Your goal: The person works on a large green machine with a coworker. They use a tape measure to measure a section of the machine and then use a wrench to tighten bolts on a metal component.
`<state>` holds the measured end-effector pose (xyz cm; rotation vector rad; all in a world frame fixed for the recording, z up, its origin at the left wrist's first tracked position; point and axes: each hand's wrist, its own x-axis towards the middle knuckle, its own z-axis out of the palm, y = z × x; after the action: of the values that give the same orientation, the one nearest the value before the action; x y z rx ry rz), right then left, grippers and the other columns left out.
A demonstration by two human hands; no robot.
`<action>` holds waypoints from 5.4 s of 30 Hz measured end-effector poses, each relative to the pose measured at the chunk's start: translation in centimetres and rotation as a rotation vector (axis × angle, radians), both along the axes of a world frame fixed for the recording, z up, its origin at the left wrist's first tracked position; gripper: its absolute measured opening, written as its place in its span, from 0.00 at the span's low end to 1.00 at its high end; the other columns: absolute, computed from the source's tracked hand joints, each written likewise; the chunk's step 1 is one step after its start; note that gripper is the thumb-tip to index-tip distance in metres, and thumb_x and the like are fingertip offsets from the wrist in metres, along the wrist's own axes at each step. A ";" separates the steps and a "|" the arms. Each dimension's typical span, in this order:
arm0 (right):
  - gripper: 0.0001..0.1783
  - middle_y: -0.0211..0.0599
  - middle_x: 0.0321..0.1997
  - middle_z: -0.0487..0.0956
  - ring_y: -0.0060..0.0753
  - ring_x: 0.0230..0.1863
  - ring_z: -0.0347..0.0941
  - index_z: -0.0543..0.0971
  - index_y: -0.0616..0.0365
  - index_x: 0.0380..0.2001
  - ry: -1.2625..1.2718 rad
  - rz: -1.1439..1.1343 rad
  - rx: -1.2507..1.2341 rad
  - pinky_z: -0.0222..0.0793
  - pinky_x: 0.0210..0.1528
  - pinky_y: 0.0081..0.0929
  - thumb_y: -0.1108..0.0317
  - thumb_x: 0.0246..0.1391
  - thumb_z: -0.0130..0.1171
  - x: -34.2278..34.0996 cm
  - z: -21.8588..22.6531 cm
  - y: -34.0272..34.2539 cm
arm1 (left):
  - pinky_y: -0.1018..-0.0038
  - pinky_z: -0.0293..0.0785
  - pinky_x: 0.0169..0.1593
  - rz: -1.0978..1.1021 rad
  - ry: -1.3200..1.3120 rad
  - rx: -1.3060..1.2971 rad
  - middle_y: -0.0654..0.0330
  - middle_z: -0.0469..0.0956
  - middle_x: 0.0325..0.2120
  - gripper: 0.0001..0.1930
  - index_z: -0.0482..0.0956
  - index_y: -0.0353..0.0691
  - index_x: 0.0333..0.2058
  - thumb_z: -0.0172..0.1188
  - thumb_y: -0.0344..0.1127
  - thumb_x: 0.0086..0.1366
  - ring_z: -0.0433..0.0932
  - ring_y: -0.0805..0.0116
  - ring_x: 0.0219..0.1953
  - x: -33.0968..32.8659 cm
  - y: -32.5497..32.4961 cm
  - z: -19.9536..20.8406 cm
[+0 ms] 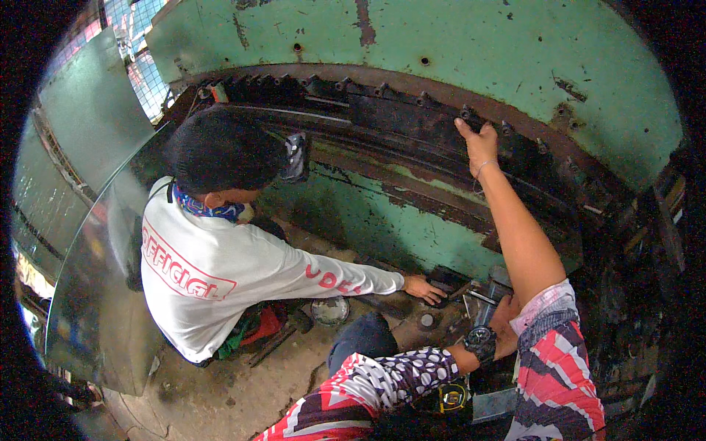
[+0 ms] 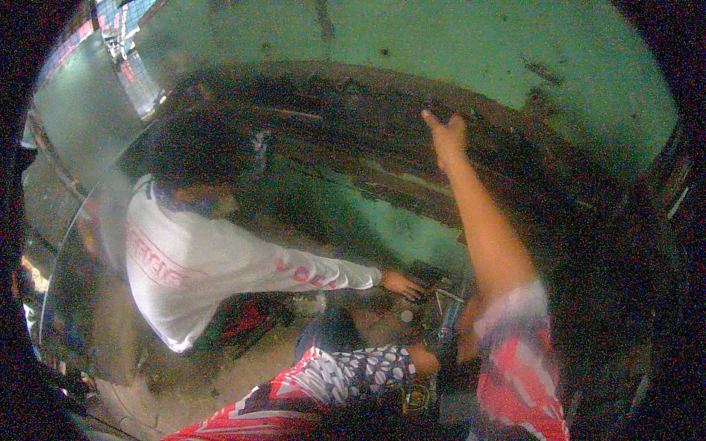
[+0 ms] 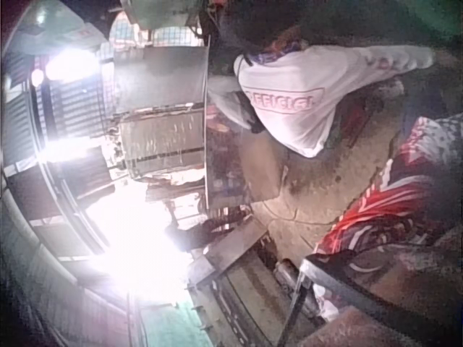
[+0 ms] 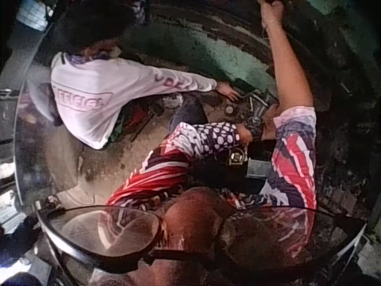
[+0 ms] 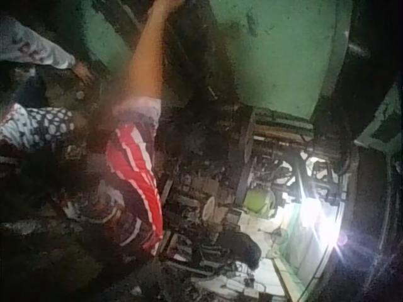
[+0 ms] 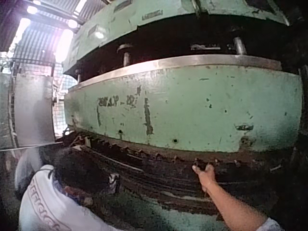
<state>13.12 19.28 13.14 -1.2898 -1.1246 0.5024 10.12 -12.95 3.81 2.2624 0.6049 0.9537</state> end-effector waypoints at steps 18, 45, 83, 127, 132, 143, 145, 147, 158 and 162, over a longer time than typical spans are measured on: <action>0.33 0.43 0.53 0.78 0.36 0.54 0.70 0.74 0.68 0.52 -0.117 -0.086 0.048 0.62 0.60 0.35 0.56 0.51 0.72 1.4 -2.7 2.3 | 0.57 0.64 0.54 0.023 -0.284 0.011 0.50 0.75 0.53 0.26 0.72 0.43 0.57 0.54 0.47 0.62 0.69 0.49 0.56 1.8 -0.2 -3.3; 0.43 0.59 0.61 0.74 0.58 0.64 0.69 0.70 0.69 0.61 -0.553 -0.013 -0.135 0.64 0.66 0.43 0.47 0.50 0.70 3.4 -2.8 -2.5 | 0.59 0.64 0.54 0.135 0.276 0.078 0.53 0.72 0.53 0.16 0.81 0.45 0.46 0.55 0.37 0.60 0.67 0.51 0.55 2.9 -0.4 -5.5; 0.30 0.39 0.64 0.74 0.35 0.64 0.66 0.71 0.58 0.63 0.071 0.699 -0.382 0.58 0.68 0.36 0.46 0.71 0.43 -2.3 0.2 -22.5 | 0.64 0.71 0.31 0.293 -0.801 -0.389 0.52 0.75 0.30 0.18 0.74 0.32 0.40 0.50 0.44 0.75 0.74 0.55 0.25 -13.7 10.5 8.3; 0.17 0.20 0.23 0.64 0.09 0.17 0.54 0.77 0.61 0.40 0.089 -0.185 -0.207 0.53 0.18 0.15 0.55 0.67 0.54 8.4 2.2 -42.3 | 0.44 0.73 0.48 1.284 -0.253 -0.029 0.30 0.79 0.39 0.30 0.77 0.29 0.41 0.39 0.54 0.74 0.77 0.29 0.44 -24.9 39.5 9.2; 0.18 0.22 0.25 0.66 0.13 0.19 0.57 0.76 0.62 0.48 0.101 -0.119 -0.283 0.57 0.20 0.18 0.58 0.66 0.55 9.7 0.8 -40.3 | 0.55 0.78 0.37 1.121 -0.435 -0.245 0.39 0.80 0.38 0.36 0.74 0.26 0.48 0.39 0.61 0.73 0.81 0.43 0.35 -24.9 39.9 9.2; 0.26 0.31 0.34 0.72 0.18 0.21 0.63 0.64 0.50 0.67 0.060 0.448 -0.532 0.62 0.21 0.21 0.64 0.68 0.51 7.4 -3.9 -27.2 | 0.70 0.75 0.46 0.125 -0.473 -0.837 0.51 0.80 0.47 0.32 0.71 0.34 0.59 0.47 0.59 0.73 0.81 0.65 0.43 -9.6 13.0 1.4; 0.30 0.34 0.35 0.75 0.20 0.23 0.66 0.59 0.51 0.70 -0.216 0.534 -0.365 0.66 0.23 0.23 0.66 0.67 0.51 5.6 -5.1 -25.5 | 0.70 0.71 0.53 0.203 -0.457 -0.859 0.54 0.78 0.51 0.27 0.71 0.33 0.59 0.51 0.51 0.74 0.77 0.66 0.50 -7.4 11.0 2.8; 0.33 0.36 0.34 0.77 0.26 0.26 0.71 0.58 0.53 0.71 -0.463 0.571 -0.183 0.70 0.29 0.29 0.67 0.65 0.53 4.3 -6.3 -23.9 | 0.71 0.69 0.54 0.217 -0.631 -0.812 0.59 0.77 0.48 0.23 0.70 0.35 0.60 0.54 0.44 0.74 0.73 0.70 0.49 -6.7 11.8 1.4; 0.71 0.51 0.78 0.48 0.64 0.76 0.44 0.48 0.36 0.75 -1.556 0.277 -0.567 0.41 0.72 0.65 0.43 0.27 0.79 12.6 -7.1 -28.0 | 0.79 0.56 0.18 0.415 -0.660 -0.922 0.69 0.70 0.18 0.09 0.80 0.42 0.37 0.61 0.41 0.69 0.63 0.80 0.16 -8.5 11.6 -1.7; 0.76 0.49 0.79 0.44 0.63 0.77 0.40 0.46 0.36 0.75 -1.520 0.234 -0.644 0.39 0.73 0.65 0.39 0.22 0.79 12.5 -9.6 -28.8 | 0.81 0.54 0.17 0.436 -0.723 -0.902 0.69 0.69 0.16 0.09 0.79 0.41 0.39 0.58 0.40 0.70 0.63 0.81 0.15 -8.2 11.6 -1.4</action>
<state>25.59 -9.48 3.53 -2.1883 -2.5048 -0.0893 1.94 -1.38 2.44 0.9215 0.9469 1.2636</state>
